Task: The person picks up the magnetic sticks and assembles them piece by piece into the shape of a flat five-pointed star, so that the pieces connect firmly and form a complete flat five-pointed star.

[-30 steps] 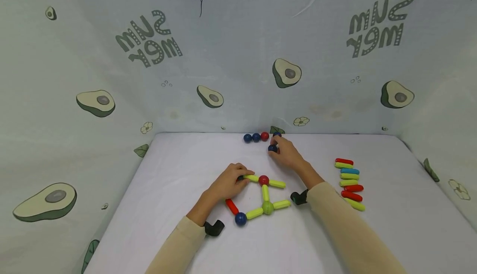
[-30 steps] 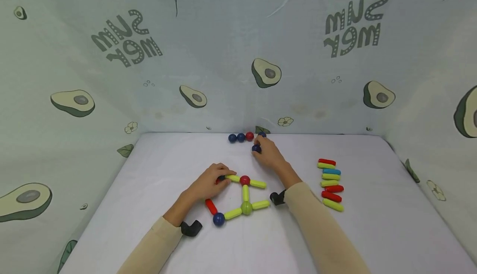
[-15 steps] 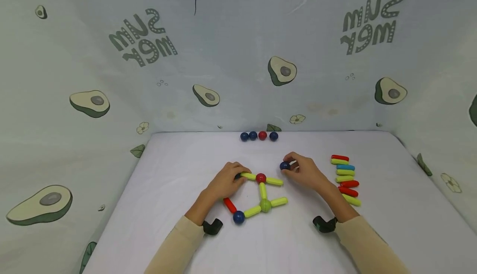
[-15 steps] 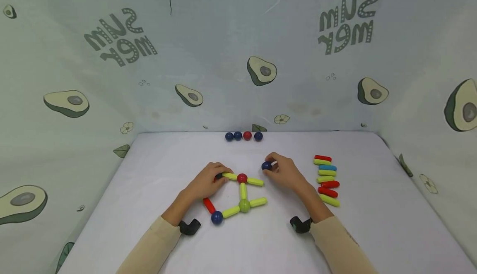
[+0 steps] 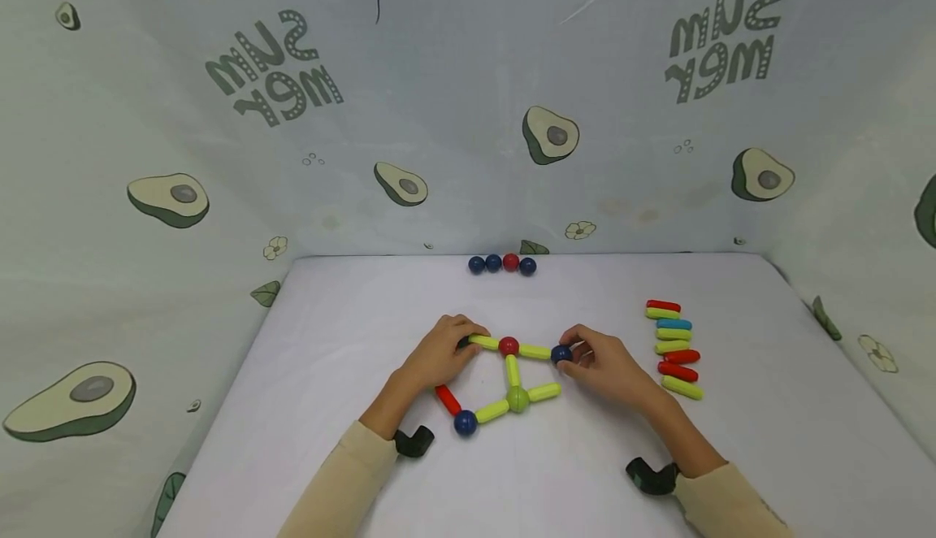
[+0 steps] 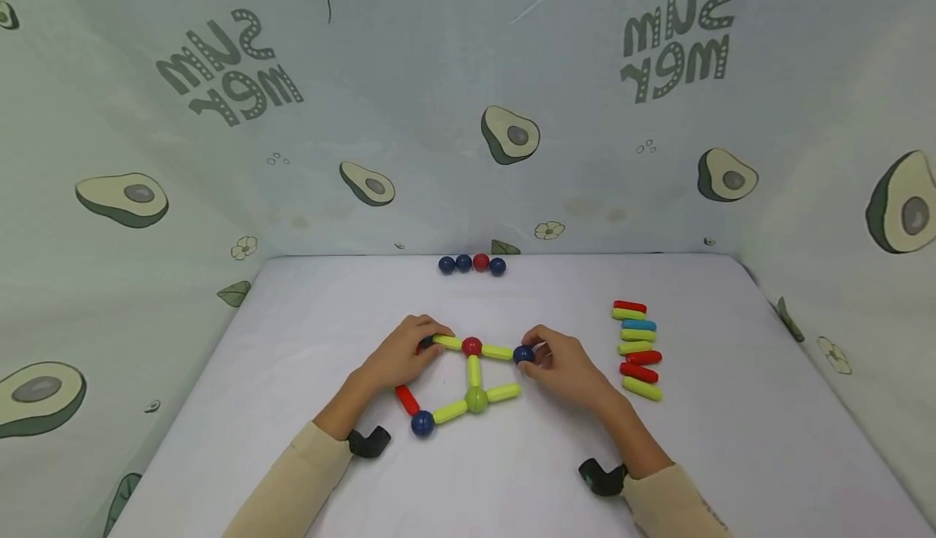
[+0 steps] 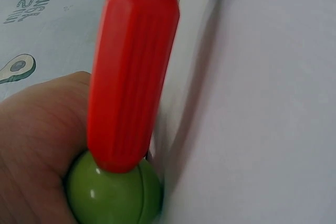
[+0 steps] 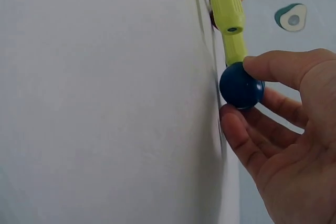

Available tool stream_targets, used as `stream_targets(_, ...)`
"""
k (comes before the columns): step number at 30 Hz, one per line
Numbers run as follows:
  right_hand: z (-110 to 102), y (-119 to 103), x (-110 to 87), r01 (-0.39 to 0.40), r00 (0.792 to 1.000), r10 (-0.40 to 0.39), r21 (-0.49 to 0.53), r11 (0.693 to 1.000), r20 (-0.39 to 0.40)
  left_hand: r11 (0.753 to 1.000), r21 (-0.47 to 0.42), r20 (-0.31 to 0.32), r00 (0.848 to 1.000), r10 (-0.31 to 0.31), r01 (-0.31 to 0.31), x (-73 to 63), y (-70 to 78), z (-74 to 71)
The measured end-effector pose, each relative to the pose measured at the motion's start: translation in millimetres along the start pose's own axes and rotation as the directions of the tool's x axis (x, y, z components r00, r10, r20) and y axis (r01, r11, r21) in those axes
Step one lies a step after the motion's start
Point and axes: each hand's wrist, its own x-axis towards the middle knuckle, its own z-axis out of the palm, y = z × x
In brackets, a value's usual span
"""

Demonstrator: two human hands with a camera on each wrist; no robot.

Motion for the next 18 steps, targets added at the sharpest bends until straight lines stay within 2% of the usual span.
stream_targets(7, 2, 0, -8.7, -0.014, 1.000, 0.015, 0.003, 1.000, -0.017, 1.000, 0.007, 0.008, 1.000, -0.005, 0.005, 0.4, 0.3, -0.4)
stream_targets(11, 0, 4, -13.8, 0.032, 0.999, -0.032, 0.018, 0.999, -0.018, 0.995, 0.102, -0.002, 1.000, -0.012, 0.012, 0.3, 7.0, -3.3)
stream_targets(13, 0, 6, -15.3, 0.065, 0.998, -0.064, 0.024, 0.998, -0.017, 0.986, 0.167, -0.020, 1.000, -0.006, 0.009, 0.4, 16.0, -4.4)
stream_targets(16, 0, 7, -16.0, 0.096, 0.995, -0.096, 0.027, 0.995, -0.022, 0.970, 0.242, -0.058, 0.997, 0.049, -0.034, -1.1, 37.3, -2.4)
stream_targets(18, 2, 8, -15.7, 0.111, 0.994, -0.110, 0.031, 0.993, -0.022, 0.967, 0.246, -0.066, 0.994, 0.086, -0.067, -3.3, 54.1, 1.0)
